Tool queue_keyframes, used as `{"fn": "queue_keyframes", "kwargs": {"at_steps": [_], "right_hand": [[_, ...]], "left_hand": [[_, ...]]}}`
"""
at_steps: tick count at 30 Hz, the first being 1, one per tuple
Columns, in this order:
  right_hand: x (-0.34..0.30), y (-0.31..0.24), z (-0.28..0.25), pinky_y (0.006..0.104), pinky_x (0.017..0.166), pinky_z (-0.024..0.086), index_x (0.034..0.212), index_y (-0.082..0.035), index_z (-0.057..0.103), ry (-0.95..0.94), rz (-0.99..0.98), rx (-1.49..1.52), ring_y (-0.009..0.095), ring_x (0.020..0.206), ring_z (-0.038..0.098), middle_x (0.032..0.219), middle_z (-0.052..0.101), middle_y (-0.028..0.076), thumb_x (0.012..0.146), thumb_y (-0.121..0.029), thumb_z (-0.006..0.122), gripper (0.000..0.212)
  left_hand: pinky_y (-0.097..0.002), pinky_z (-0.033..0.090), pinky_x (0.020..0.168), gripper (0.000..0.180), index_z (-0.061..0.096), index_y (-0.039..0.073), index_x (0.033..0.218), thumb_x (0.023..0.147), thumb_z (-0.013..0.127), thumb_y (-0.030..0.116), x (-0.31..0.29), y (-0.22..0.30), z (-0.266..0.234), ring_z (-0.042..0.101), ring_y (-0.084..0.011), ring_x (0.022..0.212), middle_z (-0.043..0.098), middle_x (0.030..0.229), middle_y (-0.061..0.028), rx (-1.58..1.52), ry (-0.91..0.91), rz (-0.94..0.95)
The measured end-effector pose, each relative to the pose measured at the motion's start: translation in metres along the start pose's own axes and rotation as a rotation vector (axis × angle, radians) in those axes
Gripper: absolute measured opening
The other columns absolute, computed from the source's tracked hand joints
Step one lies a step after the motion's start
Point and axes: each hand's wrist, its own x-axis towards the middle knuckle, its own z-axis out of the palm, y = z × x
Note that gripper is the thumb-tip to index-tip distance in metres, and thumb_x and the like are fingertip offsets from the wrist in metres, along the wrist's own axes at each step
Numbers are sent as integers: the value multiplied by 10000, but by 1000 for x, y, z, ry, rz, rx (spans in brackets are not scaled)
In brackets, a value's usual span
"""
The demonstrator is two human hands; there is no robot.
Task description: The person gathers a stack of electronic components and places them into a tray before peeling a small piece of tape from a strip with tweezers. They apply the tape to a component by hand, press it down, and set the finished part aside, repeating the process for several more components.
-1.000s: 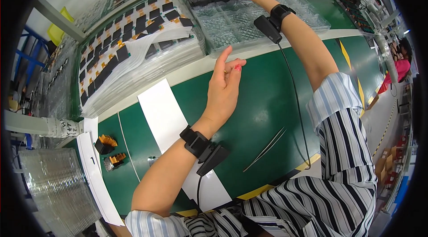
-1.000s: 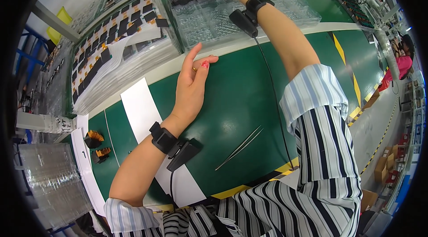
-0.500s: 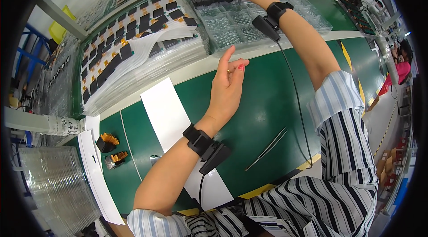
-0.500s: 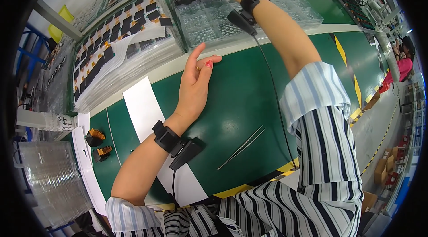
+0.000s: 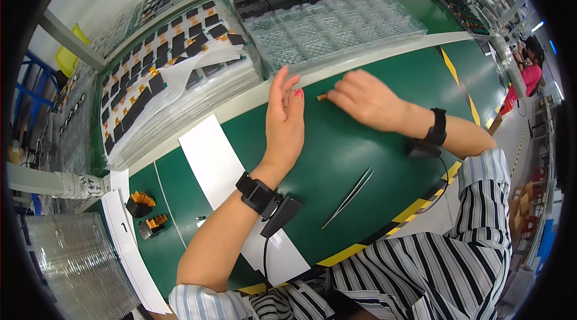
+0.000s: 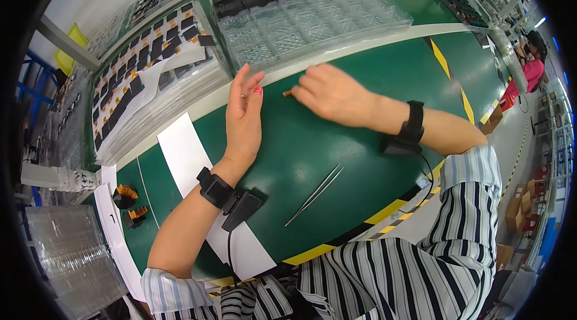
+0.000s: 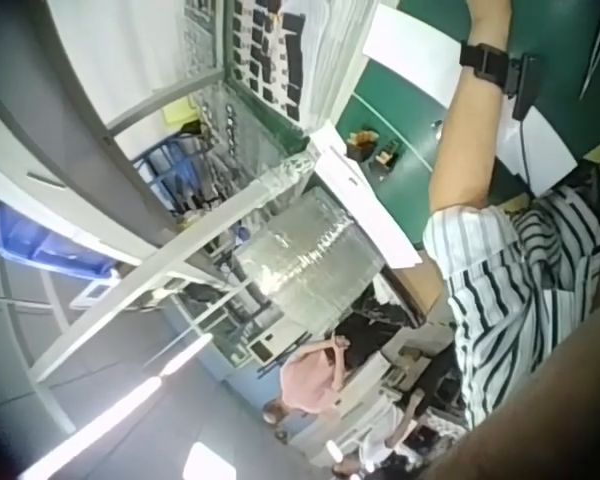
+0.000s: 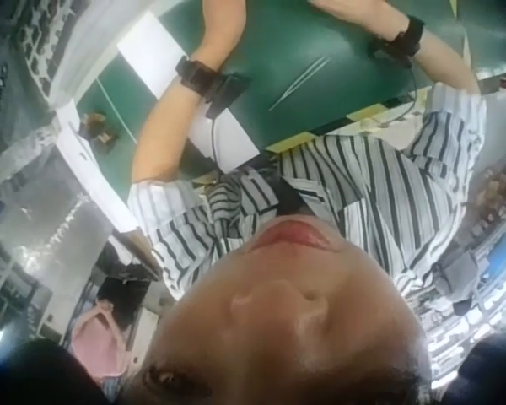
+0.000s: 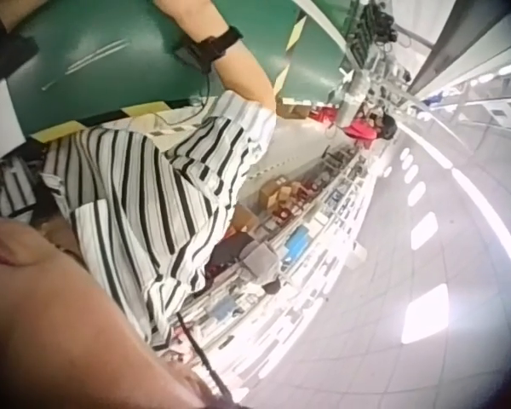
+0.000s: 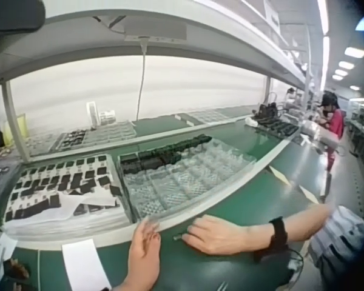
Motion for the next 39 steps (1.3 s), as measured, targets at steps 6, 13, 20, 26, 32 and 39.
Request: {"fn": "queue_keyframes", "kwargs": {"at_steps": [6, 13, 20, 26, 32, 39], "right_hand": [[17, 26, -1, 366, 734, 432, 995, -30, 567, 191, 215, 196, 270, 829, 521, 880, 570, 106, 745, -81, 586, 256], [56, 220, 62, 381, 780, 465, 960, -91, 629, 365, 759, 293, 317, 854, 584, 901, 618, 153, 755, -145, 497, 250], [90, 230, 100, 355, 819, 434, 932, -90, 656, 107, 634, 75, 287, 937, 523, 997, 589, 83, 663, 14, 488, 334], [79, 246, 113, 374, 801, 447, 912, -126, 669, 161, 447, 226, 304, 935, 530, 959, 602, 96, 701, -42, 510, 277], [88, 265, 121, 383, 748, 463, 894, -88, 662, 4, 429, 339, 304, 869, 578, 922, 625, 108, 742, -68, 508, 217], [91, 269, 112, 356, 692, 461, 847, -45, 645, -89, 797, 464, 266, 775, 604, 795, 639, 113, 752, -219, 613, 201]], "left_hand": [[-268, 268, 988, 426, 320, 43, 1311, 901, 416, 106, -3, 13, -5, 375, -175, 1191, 443, 1257, -124, 168, -26, -164], [-294, 256, 1005, 421, 394, -12, 1257, 849, 435, 83, 87, 92, 40, 357, -204, 1217, 404, 1301, -147, 449, -220, -234], [-440, 293, 980, 396, 450, -55, 1144, 776, 407, 84, 223, 36, 38, 382, -355, 1167, 456, 1205, -195, 1426, -372, -31], [-519, 273, 969, 397, 451, -43, 1136, 765, 411, 93, 253, -26, 38, 362, -354, 1178, 437, 1220, -186, 1496, -219, 228], [-532, 268, 966, 431, 449, 23, 1184, 762, 421, 106, 280, -17, 45, 344, -320, 1200, 434, 1230, -156, 1387, -332, -139], [-429, 372, 908, 385, 526, 55, 1118, 748, 425, 96, 286, -23, 29, 462, -332, 1082, 528, 1119, -164, 1393, -296, 304]]}}
